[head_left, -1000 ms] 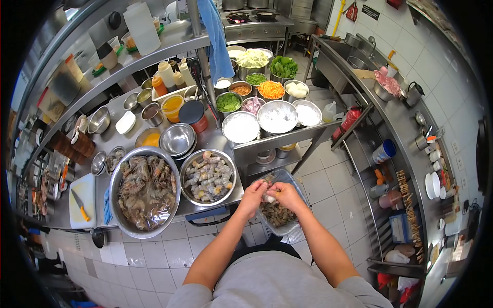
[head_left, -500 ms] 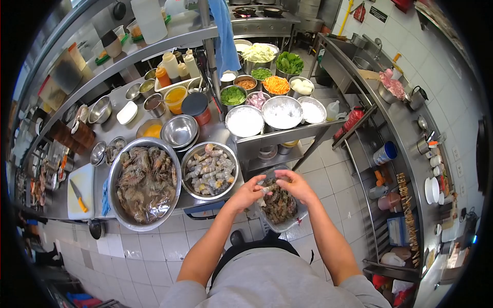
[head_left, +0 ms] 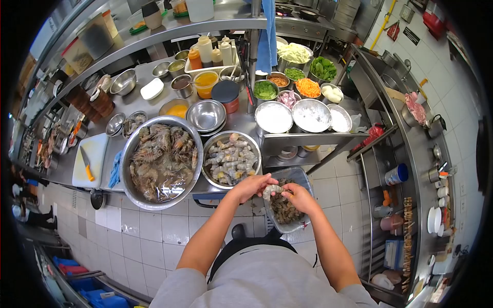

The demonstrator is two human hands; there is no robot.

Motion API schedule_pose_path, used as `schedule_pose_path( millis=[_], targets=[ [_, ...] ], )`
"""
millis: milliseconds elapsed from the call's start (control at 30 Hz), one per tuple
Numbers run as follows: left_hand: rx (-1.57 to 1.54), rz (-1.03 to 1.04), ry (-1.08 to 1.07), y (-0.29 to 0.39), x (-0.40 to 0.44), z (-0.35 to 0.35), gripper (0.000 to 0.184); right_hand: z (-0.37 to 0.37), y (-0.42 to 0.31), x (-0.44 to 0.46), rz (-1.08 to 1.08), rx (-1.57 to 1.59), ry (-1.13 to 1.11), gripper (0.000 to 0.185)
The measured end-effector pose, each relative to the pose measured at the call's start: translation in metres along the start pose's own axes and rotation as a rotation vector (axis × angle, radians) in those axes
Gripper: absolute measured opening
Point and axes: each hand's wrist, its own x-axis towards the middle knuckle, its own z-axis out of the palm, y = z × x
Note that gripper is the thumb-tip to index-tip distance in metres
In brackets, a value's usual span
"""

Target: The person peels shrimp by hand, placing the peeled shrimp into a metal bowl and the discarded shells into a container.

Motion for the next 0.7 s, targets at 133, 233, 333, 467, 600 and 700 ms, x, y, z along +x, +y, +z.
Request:
schedule_pose_path(
  millis=[133,233,333,467,600,700],
  targets=[
    [0.157,0.135,0.0,-0.013,0.002,0.001,0.031,0.008,0.002,0.004,-0.024,-0.154,0.015,0.022],
    [0.252,0.166,0.113,-0.025,0.006,0.004,0.028,0.016,0.003,0.004,-0.039,-0.212,0.108,0.02],
    [0.525,0.334,0.298,-0.035,0.003,0.019,0.027,0.026,0.005,0.006,-0.014,-0.17,0.241,0.02],
    [0.647,0.431,0.42,-0.028,-0.015,0.032,0.026,0.035,0.054,0.016,0.124,-0.164,0.458,0.02],
    [0.535,0.436,0.475,-0.009,-0.033,0.008,0.025,0.012,0.098,0.002,0.216,-0.213,0.343,0.019],
    [0.498,0.397,0.562,0.025,-0.051,-0.025,0.026,0.006,0.116,-0.006,0.136,-0.044,0.334,0.017]
  ],
)
